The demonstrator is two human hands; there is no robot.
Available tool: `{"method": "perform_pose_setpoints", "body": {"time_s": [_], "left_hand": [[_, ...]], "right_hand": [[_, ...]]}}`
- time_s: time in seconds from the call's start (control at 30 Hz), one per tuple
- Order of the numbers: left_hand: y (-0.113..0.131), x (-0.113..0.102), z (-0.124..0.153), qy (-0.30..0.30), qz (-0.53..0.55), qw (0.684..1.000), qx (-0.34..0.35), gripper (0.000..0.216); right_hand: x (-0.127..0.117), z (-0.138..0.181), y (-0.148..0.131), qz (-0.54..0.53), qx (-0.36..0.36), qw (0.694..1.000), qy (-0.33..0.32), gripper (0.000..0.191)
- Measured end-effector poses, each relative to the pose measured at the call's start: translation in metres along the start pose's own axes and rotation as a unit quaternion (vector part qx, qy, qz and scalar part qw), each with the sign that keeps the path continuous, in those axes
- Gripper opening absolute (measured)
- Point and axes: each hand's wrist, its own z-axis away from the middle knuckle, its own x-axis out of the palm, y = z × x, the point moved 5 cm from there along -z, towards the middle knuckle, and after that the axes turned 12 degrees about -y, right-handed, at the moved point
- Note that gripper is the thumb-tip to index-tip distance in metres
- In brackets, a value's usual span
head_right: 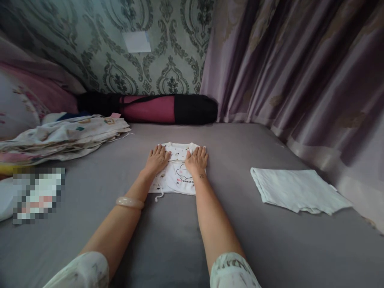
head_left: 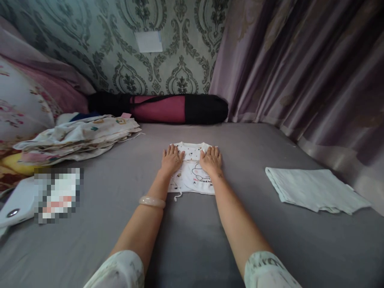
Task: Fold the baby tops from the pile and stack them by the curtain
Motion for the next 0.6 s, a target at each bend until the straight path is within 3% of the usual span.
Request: {"method": "perform_pose_setpoints", "body": {"time_s": [0.27,0.47,0.6], "left_hand": [[-0.002,0.004,-0.001,0.003,0.006,1.0,0.006,0.07],[-0.01,-0.004,-0.012,-0.091,0.035,0.995,0.012,0.067],[-0.008,-0.017,-0.006,-0.076,0.019,0.996,0.046,0.06]], "right_hand": [[0.001,0.0,0.0,0.005,0.009,1.0,-0.026,0.068],[-0.013,-0.005,0.0,-0.033,0.026,0.99,-0.137,0.067],[-0.026,0.0,-0.005,-0.007,-0.04,0.993,-0.113,0.062]]}}
